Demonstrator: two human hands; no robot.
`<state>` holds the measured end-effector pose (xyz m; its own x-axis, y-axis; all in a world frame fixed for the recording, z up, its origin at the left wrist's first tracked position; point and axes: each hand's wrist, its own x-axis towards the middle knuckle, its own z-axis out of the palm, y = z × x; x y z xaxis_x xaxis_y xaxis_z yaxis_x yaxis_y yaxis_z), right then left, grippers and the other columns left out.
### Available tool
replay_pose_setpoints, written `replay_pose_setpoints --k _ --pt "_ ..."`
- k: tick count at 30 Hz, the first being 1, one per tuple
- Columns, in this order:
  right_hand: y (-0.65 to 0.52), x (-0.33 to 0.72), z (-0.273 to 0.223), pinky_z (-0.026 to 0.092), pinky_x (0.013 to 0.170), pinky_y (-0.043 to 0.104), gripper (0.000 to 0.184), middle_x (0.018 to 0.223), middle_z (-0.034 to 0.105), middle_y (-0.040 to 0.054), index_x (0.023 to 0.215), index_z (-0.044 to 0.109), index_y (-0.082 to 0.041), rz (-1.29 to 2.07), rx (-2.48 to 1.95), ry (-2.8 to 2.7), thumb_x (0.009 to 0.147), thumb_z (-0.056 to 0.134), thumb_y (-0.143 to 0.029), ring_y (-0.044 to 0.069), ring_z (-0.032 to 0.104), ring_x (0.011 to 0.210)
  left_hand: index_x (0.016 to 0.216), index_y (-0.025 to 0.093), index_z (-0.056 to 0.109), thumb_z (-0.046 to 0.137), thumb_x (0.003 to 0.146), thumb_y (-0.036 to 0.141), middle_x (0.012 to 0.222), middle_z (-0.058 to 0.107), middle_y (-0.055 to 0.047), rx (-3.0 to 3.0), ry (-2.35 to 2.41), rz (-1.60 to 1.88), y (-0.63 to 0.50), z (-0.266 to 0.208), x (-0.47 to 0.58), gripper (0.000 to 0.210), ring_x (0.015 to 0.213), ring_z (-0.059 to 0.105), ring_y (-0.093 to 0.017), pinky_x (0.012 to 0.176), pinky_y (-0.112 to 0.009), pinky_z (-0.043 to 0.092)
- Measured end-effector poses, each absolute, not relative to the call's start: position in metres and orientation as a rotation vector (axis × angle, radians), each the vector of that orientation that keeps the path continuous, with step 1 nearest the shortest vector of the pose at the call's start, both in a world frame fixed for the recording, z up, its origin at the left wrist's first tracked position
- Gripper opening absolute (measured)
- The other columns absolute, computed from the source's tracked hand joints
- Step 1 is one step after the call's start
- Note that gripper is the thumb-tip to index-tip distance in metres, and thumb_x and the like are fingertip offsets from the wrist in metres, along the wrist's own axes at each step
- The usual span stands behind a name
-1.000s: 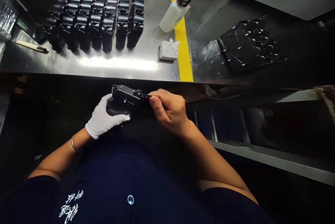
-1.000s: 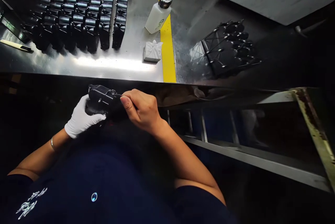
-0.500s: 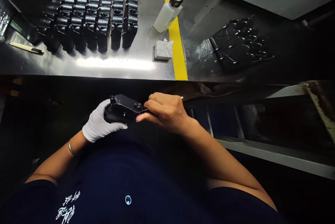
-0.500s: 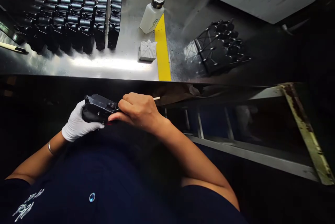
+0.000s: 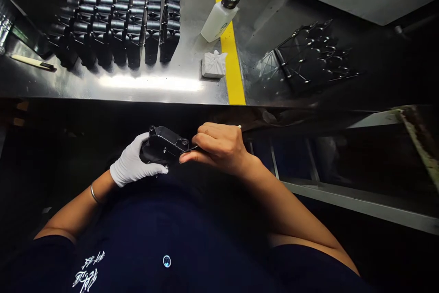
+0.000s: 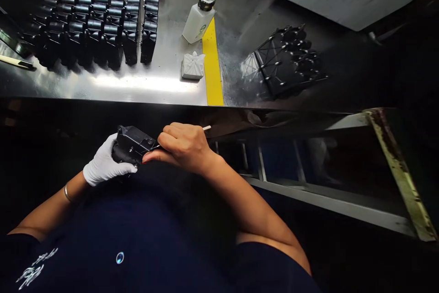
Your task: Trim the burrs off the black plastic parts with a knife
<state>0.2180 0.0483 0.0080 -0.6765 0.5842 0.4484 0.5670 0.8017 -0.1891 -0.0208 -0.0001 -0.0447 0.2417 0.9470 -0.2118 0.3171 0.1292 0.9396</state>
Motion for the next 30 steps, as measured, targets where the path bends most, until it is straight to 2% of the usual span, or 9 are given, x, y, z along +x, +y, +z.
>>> replay_pose_setpoints --k 4,7,9,13,21,24,28,30 --pt "0.046 0.217 0.007 0.026 0.046 0.025 0.057 0.046 0.042 -0.0027 0.048 0.044 -0.018 0.031 -0.852 -2.481 0.088 0.053 -0.059 0.009 0.037 0.044 0.123 0.02 0.048 0.087 0.052 0.047 0.12 0.062 -0.01 1.4 1.352 0.743 -0.002 -0.047 -0.019 0.085 0.112 0.06 -0.03 0.1 -0.047 0.045" --pt "0.042 0.217 0.005 0.026 0.046 0.025 0.053 0.047 0.045 -0.0024 0.051 0.047 -0.019 0.092 -0.817 -2.432 0.09 0.053 -0.055 0.009 0.039 0.045 0.114 0.019 0.051 0.086 0.056 0.045 0.105 0.066 -0.007 1.322 1.422 0.844 -0.004 -0.046 -0.017 0.073 0.098 0.065 -0.026 0.091 -0.043 0.051" --pt "0.039 0.219 0.002 0.031 0.049 0.024 0.047 0.051 0.05 -0.001 0.059 0.053 -0.018 0.212 -0.836 -2.338 0.096 0.046 -0.047 0.01 0.045 0.047 0.109 0.02 0.054 0.083 0.061 0.044 0.099 0.067 -0.005 1.324 1.433 0.928 -0.003 -0.044 -0.017 0.061 0.091 0.066 -0.023 0.086 -0.04 0.052" --pt "0.033 0.221 -0.003 0.037 0.053 0.023 0.036 0.053 0.054 -0.0004 0.066 0.057 -0.018 0.283 -0.965 -2.21 0.098 0.045 -0.03 0.01 0.05 0.048 0.107 0.022 0.062 0.079 0.07 0.037 0.104 0.067 -0.006 1.585 1.361 1.005 -0.001 -0.037 -0.023 0.043 0.096 0.065 -0.022 0.09 -0.037 0.05" --pt "0.031 0.219 -0.012 0.031 0.05 0.024 0.043 0.049 0.05 -0.0012 0.058 0.053 -0.017 0.211 -1.029 -2.297 0.097 0.047 -0.035 0.009 0.046 0.047 0.1 0.023 0.07 0.074 0.076 0.03 0.094 0.07 -0.007 1.796 1.192 1.009 0.001 -0.027 -0.029 0.025 0.09 0.065 -0.023 0.082 -0.038 0.052" --pt "0.036 0.22 -0.014 0.03 0.05 0.024 0.044 0.051 0.052 -0.0005 0.058 0.052 -0.017 0.281 -1.064 -2.323 0.098 0.046 -0.037 0.009 0.047 0.048 0.102 0.022 0.069 0.074 0.075 0.029 0.093 0.072 -0.009 1.875 0.944 1.022 0.004 -0.027 -0.029 0.029 0.089 0.067 -0.024 0.08 -0.038 0.053" --pt "0.036 0.225 -0.006 0.031 0.05 0.023 0.049 0.054 0.048 -0.0014 0.062 0.049 -0.018 0.706 -0.975 -2.294 0.101 0.033 -0.042 0.008 0.043 0.048 0.12 0.021 0.062 0.071 0.075 0.015 0.098 0.074 -0.01 1.974 0.638 1.17 0.011 -0.03 -0.03 0.046 0.091 0.069 -0.022 0.082 -0.037 0.053" --pt "0.033 0.227 0.001 0.029 0.047 0.023 0.05 0.053 0.043 -0.0028 0.059 0.044 -0.019 0.869 -0.916 -2.314 0.099 0.036 -0.047 0.008 0.038 0.046 0.12 0.022 0.062 0.071 0.073 0.01 0.099 0.074 -0.01 2.046 0.658 1.202 0.014 -0.03 -0.031 0.049 0.093 0.07 -0.022 0.085 -0.037 0.052"
